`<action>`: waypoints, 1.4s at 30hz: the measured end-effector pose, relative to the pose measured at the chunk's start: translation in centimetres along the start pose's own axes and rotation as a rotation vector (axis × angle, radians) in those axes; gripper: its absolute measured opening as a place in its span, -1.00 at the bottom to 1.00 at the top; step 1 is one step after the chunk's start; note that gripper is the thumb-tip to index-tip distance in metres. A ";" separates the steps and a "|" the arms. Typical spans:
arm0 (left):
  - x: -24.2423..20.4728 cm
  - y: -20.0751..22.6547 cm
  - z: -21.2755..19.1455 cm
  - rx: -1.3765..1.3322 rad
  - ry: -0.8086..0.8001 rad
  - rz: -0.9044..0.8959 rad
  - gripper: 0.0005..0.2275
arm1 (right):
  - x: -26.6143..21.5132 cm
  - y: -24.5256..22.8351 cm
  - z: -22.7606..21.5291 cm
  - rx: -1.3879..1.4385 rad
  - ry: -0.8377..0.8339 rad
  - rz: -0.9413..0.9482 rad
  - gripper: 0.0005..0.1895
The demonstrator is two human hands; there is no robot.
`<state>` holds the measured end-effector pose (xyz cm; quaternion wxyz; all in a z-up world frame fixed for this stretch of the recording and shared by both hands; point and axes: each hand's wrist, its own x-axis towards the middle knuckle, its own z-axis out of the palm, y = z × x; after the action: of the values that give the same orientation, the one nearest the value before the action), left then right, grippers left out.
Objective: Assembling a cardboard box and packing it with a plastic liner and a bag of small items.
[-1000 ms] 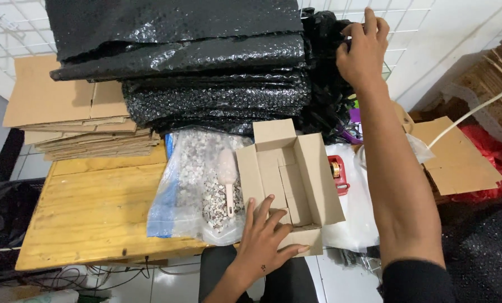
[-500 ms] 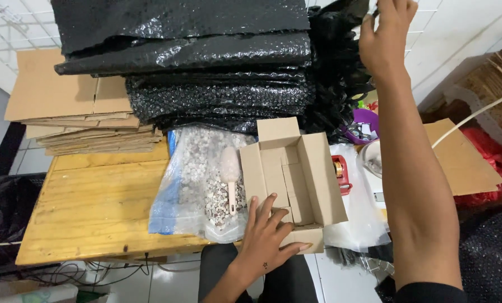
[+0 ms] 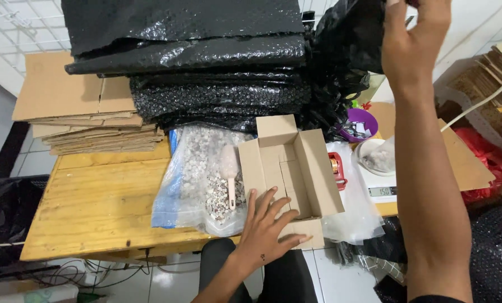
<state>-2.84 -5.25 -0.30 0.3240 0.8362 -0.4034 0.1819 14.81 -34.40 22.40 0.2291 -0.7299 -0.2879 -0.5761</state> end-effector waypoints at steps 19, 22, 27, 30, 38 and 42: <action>4.2 -0.8 -7.0 -0.794 0.068 -0.385 -0.37 | -5.9 -14.9 -5.5 0.527 -0.155 0.396 -0.86; 3.5 -0.2 -7.4 -0.836 0.038 -0.445 -0.44 | -7.8 -14.8 -4.7 0.607 -0.097 0.487 -0.82; 2.1 -3.8 -5.2 -0.847 0.109 -0.459 -0.71 | -10.4 -12.6 -5.0 0.583 -0.073 0.606 -0.83; 1.5 -5.1 -5.2 -0.920 0.186 -0.483 -0.79 | -12.7 -10.5 -5.5 0.575 -0.051 0.687 -0.84; 1.2 -7.8 -4.7 -1.268 0.387 -0.445 -0.81 | -13.6 -10.3 -5.1 0.575 0.012 0.930 -0.81; 1.8 -7.2 -4.9 -1.481 0.451 -0.403 -0.84 | -15.0 -10.1 -4.4 0.573 0.016 1.038 -0.85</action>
<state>3.78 0.44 1.43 0.8956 0.4034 -0.1852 -0.0306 2.26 -32.32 8.88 0.6709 -0.6800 -0.0356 -0.2936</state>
